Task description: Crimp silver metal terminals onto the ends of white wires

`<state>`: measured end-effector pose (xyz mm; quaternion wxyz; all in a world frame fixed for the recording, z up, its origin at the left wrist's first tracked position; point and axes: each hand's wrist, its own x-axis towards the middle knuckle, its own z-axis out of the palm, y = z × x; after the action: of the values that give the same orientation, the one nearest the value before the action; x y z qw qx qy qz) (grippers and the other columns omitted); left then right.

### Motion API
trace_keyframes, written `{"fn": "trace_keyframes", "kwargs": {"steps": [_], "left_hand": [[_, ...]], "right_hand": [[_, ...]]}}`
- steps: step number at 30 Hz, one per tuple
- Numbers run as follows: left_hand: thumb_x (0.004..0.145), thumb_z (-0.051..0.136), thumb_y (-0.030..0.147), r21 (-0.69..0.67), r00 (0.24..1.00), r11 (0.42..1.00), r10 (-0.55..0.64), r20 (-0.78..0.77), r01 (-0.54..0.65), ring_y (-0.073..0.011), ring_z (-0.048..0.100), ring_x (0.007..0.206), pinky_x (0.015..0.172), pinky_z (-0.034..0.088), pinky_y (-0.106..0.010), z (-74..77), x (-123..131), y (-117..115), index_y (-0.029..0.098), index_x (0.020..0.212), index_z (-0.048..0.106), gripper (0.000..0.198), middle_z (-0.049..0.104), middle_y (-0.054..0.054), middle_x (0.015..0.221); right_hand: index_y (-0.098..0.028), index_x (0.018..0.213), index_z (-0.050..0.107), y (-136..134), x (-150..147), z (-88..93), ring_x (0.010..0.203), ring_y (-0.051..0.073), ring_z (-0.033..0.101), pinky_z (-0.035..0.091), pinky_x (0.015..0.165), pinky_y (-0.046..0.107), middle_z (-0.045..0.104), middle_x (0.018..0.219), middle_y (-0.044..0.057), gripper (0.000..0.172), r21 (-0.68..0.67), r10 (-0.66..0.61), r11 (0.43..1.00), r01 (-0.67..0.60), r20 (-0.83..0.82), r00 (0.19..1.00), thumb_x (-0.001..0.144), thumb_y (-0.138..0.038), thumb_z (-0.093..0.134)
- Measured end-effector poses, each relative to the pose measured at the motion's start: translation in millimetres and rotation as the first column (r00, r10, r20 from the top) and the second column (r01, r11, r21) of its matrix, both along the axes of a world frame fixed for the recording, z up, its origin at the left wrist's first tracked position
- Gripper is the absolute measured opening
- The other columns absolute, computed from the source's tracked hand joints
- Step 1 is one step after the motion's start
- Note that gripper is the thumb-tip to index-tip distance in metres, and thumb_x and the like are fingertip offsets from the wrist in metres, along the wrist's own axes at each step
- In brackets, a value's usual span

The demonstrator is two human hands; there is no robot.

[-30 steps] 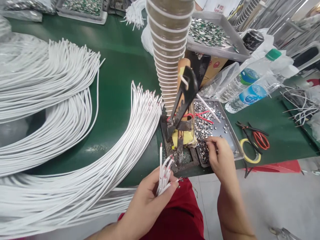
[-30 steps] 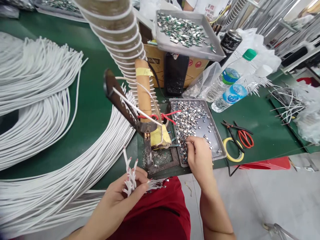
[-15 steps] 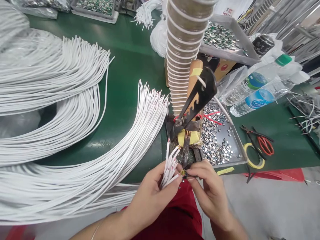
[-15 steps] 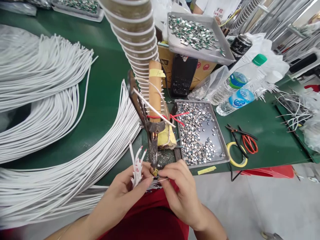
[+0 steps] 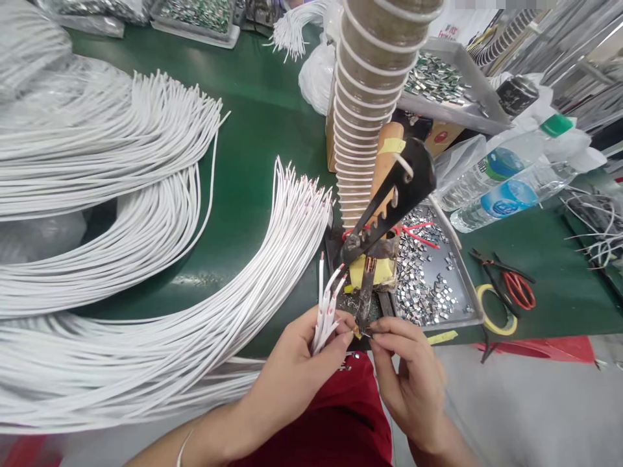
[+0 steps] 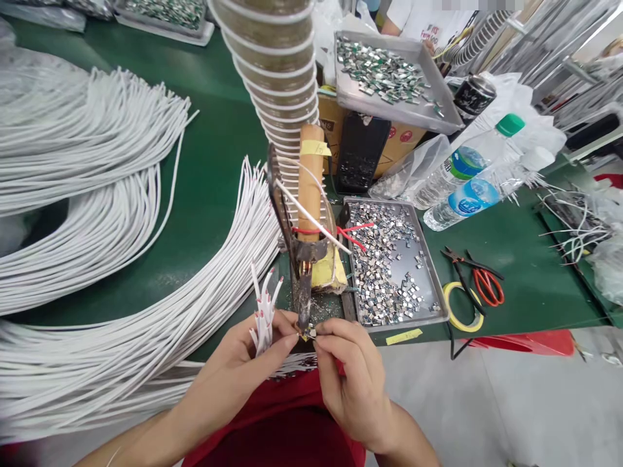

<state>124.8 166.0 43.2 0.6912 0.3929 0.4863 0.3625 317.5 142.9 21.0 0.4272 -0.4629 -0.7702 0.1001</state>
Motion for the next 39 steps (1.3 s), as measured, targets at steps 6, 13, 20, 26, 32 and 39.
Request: {"fn": "trace_keyframes", "kwargs": {"steps": [6,13,20,26,32,39], "left_hand": [[0.092,0.069,0.027,-0.009,0.999,1.0,0.02,0.045,-0.019,-0.0179,0.058,0.083,0.076,0.047,-0.028,-2.6,-2.1,1.3,0.021,0.085,0.065,0.011,0.066,0.0,0.091],[0.091,0.071,0.026,0.006,0.997,0.999,0.032,0.065,-0.033,-0.018,0.061,0.084,0.08,0.05,-0.028,-0.5,-4.1,2.6,0.021,0.082,0.065,0.012,0.069,-0.001,0.094],[0.087,0.07,0.023,0.046,0.999,0.998,0.039,0.005,-0.039,-0.0186,0.062,0.084,0.082,0.052,-0.028,2.9,-0.6,0.5,0.022,0.083,0.065,0.007,0.07,0.0,0.09],[0.093,0.065,0.023,0.07,1.0,0.998,0.005,-0.003,-0.005,-0.018,0.06,0.082,0.079,0.05,-0.028,-3.1,-1.1,-5.7,0.023,0.085,0.064,0.008,0.065,0.001,0.084],[0.093,0.065,0.025,0.031,0.998,0.998,-0.057,-0.022,0.058,-0.0178,0.055,0.078,0.071,0.047,-0.027,-4.4,1.8,-10.8,0.022,0.083,0.061,0.011,0.061,0.002,0.081],[0.093,0.062,0.01,0.269,0.994,0.957,-0.098,-0.048,0.107,-0.0182,0.059,0.087,0.08,0.051,-0.027,-8.2,6.3,-15.9,0.02,0.089,0.069,0.012,0.06,-0.001,0.094]], "right_hand": [[-0.02,0.109,0.066,5.5,-6.3,5.0,0.099,0.015,0.078,0.064,0.093,0.029,0.076,0.107,0.007,0.022,0.067,-0.044,0.997,0.042,0.031,0.999,0.098,-0.002,0.062],[-0.02,0.111,0.067,2.9,-5.9,2.4,0.099,0.017,0.077,0.065,0.092,0.032,0.076,0.108,0.008,0.023,0.098,-0.05,0.994,0.044,0.063,0.997,0.096,-0.002,0.065],[-0.018,0.119,0.065,1.1,-9.4,0.2,0.102,0.018,0.072,0.065,0.086,0.03,0.07,0.111,0.009,0.031,0.119,-0.008,0.993,0.001,0.059,0.998,0.094,0.0,0.067],[-0.023,0.107,0.065,2.3,-1.1,4.8,0.097,0.017,0.063,0.058,0.085,0.033,0.059,0.109,0.005,0.02,-0.002,0.008,1.0,-0.008,-0.04,0.999,0.099,-0.005,0.062],[-0.025,0.118,0.068,-0.2,8.6,13.0,0.086,0.018,0.055,0.051,0.081,0.035,0.055,0.096,0.001,0.023,-0.142,0.058,0.987,-0.076,-0.125,0.99,0.099,-0.012,0.067],[-0.027,0.109,0.071,4.2,0.6,26.4,0.08,0.016,0.059,0.052,0.072,0.029,0.059,0.089,-0.001,0.016,-0.266,0.104,0.951,-0.159,-0.207,0.973,0.1,-0.015,0.067]]}}
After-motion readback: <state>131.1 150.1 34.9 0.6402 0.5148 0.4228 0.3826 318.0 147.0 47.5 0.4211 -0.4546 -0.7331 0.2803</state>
